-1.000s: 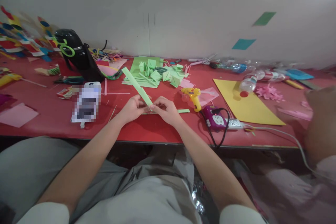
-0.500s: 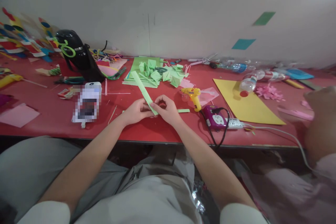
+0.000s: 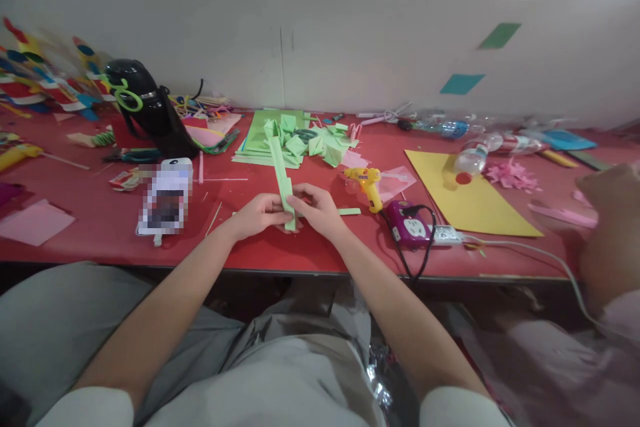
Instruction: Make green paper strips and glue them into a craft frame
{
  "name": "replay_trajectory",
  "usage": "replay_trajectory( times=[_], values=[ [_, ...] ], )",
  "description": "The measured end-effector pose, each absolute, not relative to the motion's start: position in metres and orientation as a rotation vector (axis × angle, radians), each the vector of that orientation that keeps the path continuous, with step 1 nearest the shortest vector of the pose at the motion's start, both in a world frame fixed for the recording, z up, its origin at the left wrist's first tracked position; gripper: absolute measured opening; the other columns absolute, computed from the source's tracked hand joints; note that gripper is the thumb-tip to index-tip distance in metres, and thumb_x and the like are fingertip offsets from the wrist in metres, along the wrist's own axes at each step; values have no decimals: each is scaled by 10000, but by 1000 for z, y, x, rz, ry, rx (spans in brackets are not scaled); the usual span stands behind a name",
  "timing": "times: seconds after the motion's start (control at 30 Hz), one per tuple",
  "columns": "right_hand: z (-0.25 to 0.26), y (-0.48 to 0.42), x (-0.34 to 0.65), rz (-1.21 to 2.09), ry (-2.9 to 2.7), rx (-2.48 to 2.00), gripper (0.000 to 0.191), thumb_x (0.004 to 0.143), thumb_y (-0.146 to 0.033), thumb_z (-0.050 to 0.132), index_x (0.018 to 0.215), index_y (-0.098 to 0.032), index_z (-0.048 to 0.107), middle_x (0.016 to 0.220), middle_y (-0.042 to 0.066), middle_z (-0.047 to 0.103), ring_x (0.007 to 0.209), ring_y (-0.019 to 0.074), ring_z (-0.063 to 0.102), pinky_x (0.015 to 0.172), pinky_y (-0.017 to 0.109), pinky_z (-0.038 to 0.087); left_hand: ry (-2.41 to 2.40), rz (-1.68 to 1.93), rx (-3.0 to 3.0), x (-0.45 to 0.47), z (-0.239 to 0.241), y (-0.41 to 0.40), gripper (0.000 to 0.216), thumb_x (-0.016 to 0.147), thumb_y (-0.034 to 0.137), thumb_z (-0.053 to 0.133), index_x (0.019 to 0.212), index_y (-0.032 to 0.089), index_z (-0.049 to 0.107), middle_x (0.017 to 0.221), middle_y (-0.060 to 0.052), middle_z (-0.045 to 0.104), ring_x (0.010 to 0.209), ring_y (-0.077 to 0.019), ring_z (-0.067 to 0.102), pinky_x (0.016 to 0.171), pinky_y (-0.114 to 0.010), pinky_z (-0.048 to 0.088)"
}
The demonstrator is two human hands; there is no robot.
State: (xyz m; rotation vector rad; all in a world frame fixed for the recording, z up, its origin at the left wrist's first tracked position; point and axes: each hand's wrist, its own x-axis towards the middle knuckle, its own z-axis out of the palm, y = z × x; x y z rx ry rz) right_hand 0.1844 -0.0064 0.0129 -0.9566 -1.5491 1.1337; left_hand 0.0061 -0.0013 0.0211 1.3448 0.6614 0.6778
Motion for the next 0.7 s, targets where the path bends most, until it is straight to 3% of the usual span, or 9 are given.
replay_trajectory(
  times=[0.07, 0.23, 0.4, 0.6, 0.7],
  values=[
    [15, -7, 185, 1232, -1467, -957, 327, 792, -527, 728, 865, -213, 674, 711, -2, 630, 568, 135, 561, 500, 275, 479, 642, 631, 1366, 6, 22, -3, 357, 722, 396, 836, 904, 130, 681, 781, -107, 755, 755, -226, 737, 709, -342, 585],
    [18, -7, 185, 1221, -1391, -952, 328, 760, -518, 765, 777, -201, 682, 689, 0, 648, 560, 129, 579, 547, 282, 495, 628, 553, 1384, 4, 22, -3, 287, 758, 355, 796, 876, 135, 654, 737, -98, 745, 676, -197, 718, 641, -299, 564],
    [18, -7, 185, 1167, -1382, -966, 338, 755, -513, 774, 722, -196, 659, 590, -17, 603, 497, 123, 546, 554, 299, 479, 663, 560, 1424, 6, 23, -7, 239, 821, 315, 704, 983, 154, 637, 738, -56, 717, 600, -148, 663, 534, -240, 524],
    [12, 1, 190, 988, -1228, -993, 357, 724, -533, 791, 732, -201, 660, 631, -13, 614, 603, 125, 555, 629, 283, 492, 822, 843, 1596, 15, 22, -12, 233, 908, 408, 598, 918, 176, 622, 694, 1, 622, 526, -101, 552, 494, -220, 455],
    [11, 4, 192, 956, -1140, -969, 358, 718, -522, 799, 712, -202, 639, 635, -21, 593, 604, 111, 531, 623, 262, 471, 897, 1059, 1624, 16, 17, -8, 302, 912, 468, 602, 973, 176, 652, 704, 1, 639, 565, -107, 581, 549, -225, 491]
  ],
)
